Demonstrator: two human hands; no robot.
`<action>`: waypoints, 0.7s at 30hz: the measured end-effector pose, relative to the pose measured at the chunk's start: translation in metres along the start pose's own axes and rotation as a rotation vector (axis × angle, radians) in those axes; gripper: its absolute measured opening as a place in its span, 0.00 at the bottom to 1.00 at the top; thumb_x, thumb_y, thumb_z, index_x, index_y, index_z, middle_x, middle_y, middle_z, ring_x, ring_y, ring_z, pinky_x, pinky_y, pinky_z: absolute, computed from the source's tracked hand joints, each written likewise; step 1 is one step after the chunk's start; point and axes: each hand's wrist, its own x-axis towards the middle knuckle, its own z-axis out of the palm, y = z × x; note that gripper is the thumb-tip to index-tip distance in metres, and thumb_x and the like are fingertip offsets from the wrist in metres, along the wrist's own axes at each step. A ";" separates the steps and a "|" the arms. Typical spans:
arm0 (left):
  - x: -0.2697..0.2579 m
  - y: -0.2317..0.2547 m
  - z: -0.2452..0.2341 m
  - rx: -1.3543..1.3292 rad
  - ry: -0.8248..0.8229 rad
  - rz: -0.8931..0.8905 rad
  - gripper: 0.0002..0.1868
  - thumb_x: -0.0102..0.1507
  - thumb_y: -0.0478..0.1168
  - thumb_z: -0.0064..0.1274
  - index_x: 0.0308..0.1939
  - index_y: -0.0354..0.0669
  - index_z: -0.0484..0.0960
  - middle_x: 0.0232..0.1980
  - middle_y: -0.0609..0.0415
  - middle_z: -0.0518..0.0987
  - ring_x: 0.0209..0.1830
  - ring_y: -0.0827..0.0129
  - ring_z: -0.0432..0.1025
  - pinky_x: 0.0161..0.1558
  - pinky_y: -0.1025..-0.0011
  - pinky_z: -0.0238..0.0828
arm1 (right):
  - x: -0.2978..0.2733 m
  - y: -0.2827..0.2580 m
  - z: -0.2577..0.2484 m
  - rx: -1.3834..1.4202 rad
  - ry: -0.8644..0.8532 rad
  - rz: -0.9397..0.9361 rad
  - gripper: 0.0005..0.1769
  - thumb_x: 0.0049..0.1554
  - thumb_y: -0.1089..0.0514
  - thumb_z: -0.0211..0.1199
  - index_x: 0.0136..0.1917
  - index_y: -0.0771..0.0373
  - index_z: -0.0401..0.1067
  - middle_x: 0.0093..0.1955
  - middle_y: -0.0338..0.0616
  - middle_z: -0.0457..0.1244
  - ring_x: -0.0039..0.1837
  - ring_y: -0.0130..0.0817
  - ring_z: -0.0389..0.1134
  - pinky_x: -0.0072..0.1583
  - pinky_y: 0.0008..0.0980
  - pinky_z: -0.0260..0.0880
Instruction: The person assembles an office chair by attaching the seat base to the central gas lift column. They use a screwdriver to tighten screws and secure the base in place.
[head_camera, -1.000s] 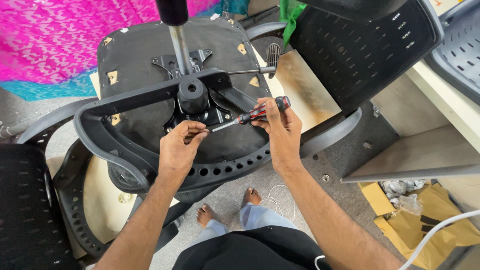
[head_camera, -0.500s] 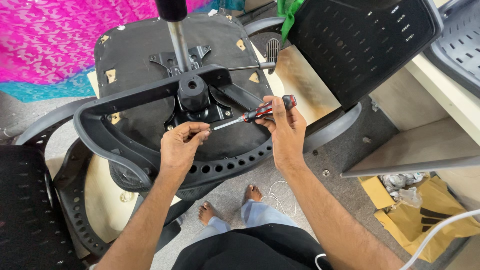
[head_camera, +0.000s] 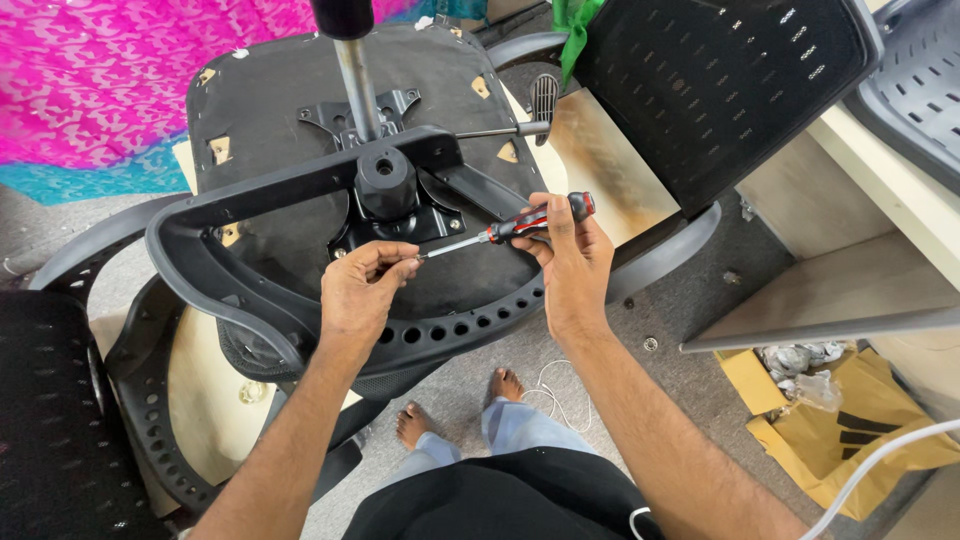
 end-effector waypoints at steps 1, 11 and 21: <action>0.000 -0.001 0.000 0.005 0.002 0.001 0.10 0.61 0.32 0.61 0.47 0.40 0.88 0.38 0.60 0.86 0.36 0.82 0.76 0.42 0.80 0.75 | 0.000 0.000 0.000 0.002 -0.001 -0.002 0.21 0.67 0.48 0.57 0.56 0.71 0.73 0.47 0.44 0.67 0.48 0.28 0.71 0.51 0.31 0.77; -0.002 0.002 -0.003 0.099 -0.014 0.003 0.10 0.61 0.31 0.61 0.46 0.42 0.90 0.35 0.60 0.86 0.32 0.83 0.74 0.38 0.82 0.72 | 0.005 -0.008 -0.003 -0.037 -0.077 0.018 0.23 0.67 0.57 0.54 0.70 0.71 0.62 0.55 0.51 0.68 0.57 0.33 0.72 0.61 0.37 0.78; -0.012 0.023 0.000 0.367 0.033 0.075 0.10 0.61 0.39 0.62 0.46 0.50 0.90 0.36 0.56 0.86 0.32 0.74 0.75 0.38 0.75 0.72 | -0.002 -0.012 0.004 -0.179 -0.163 0.001 0.34 0.64 0.63 0.58 0.79 0.62 0.49 0.60 0.54 0.68 0.60 0.33 0.71 0.64 0.36 0.75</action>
